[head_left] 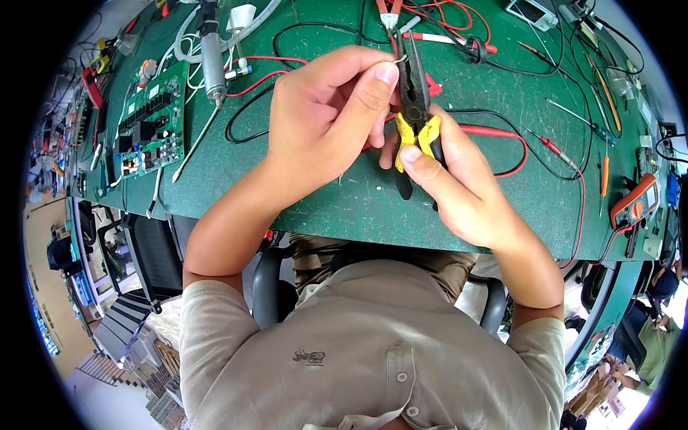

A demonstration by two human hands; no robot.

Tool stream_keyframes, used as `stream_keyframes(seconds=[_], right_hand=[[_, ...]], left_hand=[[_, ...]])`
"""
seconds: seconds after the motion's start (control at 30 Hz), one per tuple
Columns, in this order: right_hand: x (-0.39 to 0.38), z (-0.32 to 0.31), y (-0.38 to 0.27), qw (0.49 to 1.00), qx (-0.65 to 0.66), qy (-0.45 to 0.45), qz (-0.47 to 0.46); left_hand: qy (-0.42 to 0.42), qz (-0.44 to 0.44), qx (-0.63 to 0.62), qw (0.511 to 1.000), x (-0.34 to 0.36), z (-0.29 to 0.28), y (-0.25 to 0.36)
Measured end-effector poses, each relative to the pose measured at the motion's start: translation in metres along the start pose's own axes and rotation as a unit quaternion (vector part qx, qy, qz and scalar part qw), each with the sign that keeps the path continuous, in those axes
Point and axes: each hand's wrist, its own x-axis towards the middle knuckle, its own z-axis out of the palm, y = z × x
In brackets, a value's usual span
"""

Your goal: The person uses a soldering iron and pliers to join wires and components on a workbench.

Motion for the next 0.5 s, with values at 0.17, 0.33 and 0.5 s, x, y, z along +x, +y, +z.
stream_keyframes(seconds=[0.17, 0.33, 0.5], right_hand=[[0.0009, 0.006, 0.0009, 0.998, 0.061, 0.015, -0.01], [0.0001, 0.0087, -0.0047, 0.993, 0.112, 0.026, 0.004], [-0.0024, 0.0067, -0.0005, 0.996, 0.074, 0.05, -0.002]], left_hand=[[0.0, -0.007, 0.003, 1.0, 0.0009, 0.0015, -0.0013], [-0.004, -0.02, -0.022, 1.0, 0.0012, 0.0014, -0.0019], [-0.004, -0.038, -0.059, 0.998, 0.001, 0.0015, -0.0012]])
